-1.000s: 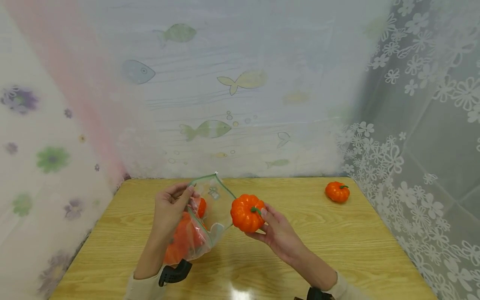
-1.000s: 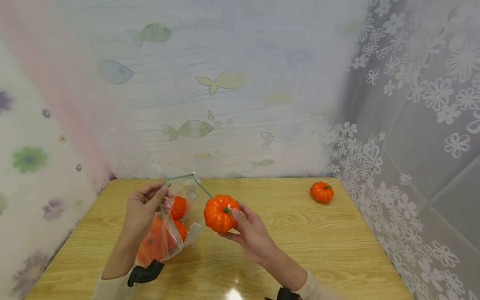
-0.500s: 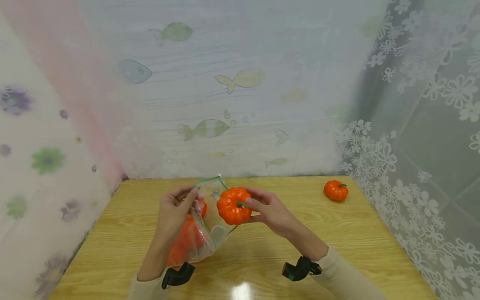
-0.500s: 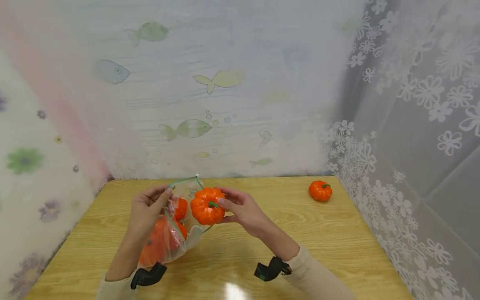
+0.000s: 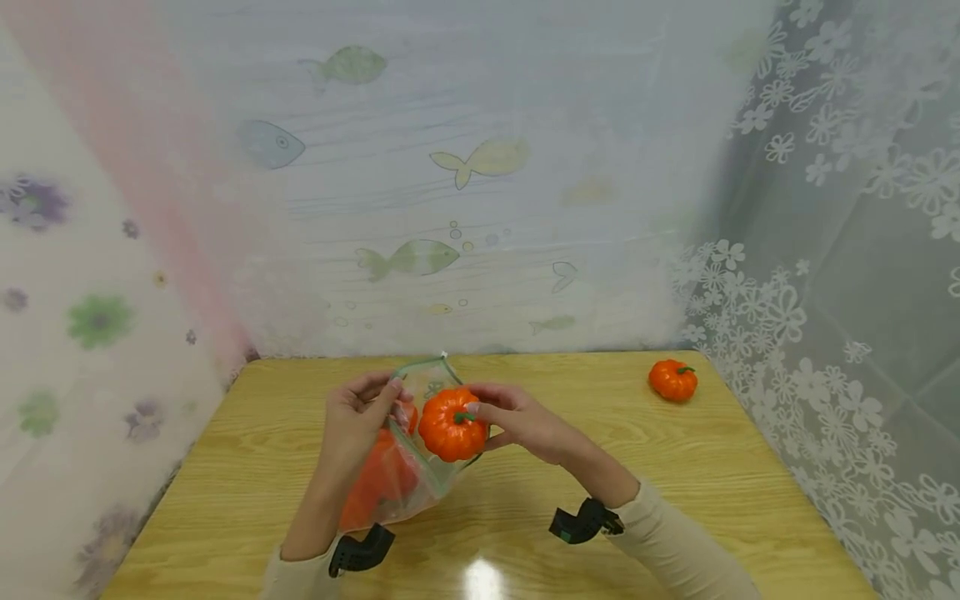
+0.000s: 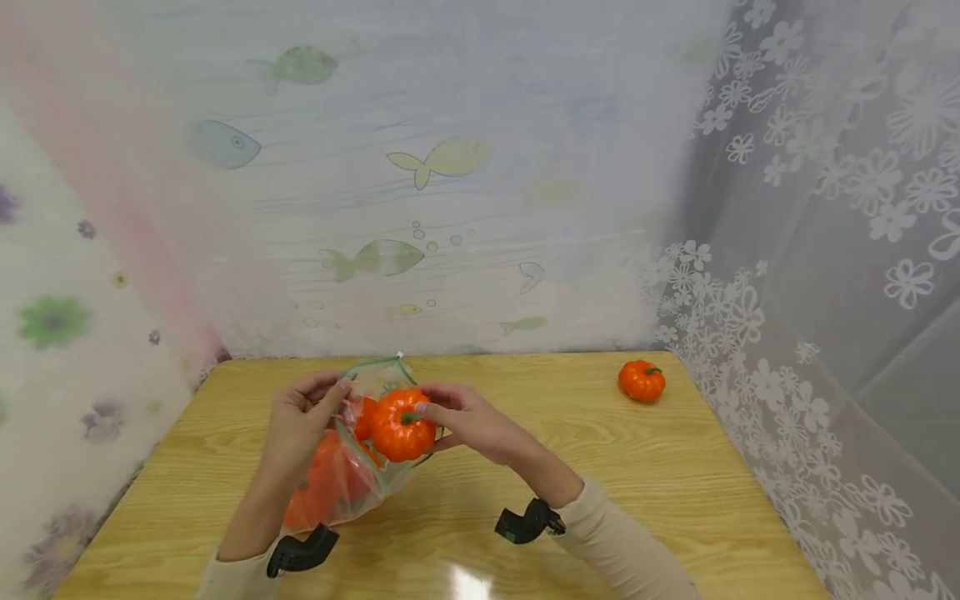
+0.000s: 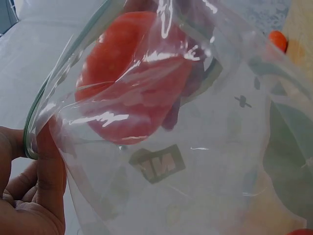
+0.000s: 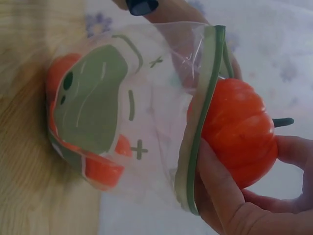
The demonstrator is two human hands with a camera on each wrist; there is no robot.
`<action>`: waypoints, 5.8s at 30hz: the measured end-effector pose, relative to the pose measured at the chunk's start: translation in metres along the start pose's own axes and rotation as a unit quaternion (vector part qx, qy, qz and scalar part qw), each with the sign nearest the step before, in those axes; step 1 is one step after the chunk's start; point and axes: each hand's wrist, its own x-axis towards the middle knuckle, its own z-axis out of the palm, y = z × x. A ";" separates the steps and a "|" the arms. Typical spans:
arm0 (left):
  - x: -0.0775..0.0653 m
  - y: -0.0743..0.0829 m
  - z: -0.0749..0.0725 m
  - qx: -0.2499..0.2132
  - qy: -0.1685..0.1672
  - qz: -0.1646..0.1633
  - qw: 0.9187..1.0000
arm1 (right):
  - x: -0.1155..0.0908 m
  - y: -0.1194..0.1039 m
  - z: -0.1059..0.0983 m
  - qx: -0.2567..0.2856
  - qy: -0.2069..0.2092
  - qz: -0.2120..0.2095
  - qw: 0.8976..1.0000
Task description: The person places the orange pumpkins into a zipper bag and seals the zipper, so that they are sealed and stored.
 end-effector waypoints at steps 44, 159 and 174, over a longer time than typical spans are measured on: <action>0.000 0.002 0.003 0.005 0.027 -0.004 1.000 | 0.012 0.015 0.017 0.053 0.096 -0.065 0.992; -0.012 0.009 -0.008 0.009 0.029 0.005 1.000 | -0.116 0.099 -0.241 0.137 0.425 0.127 0.886; -0.016 0.007 -0.012 0.013 0.032 -0.008 0.999 | -0.087 0.129 -0.163 0.185 0.431 0.037 0.882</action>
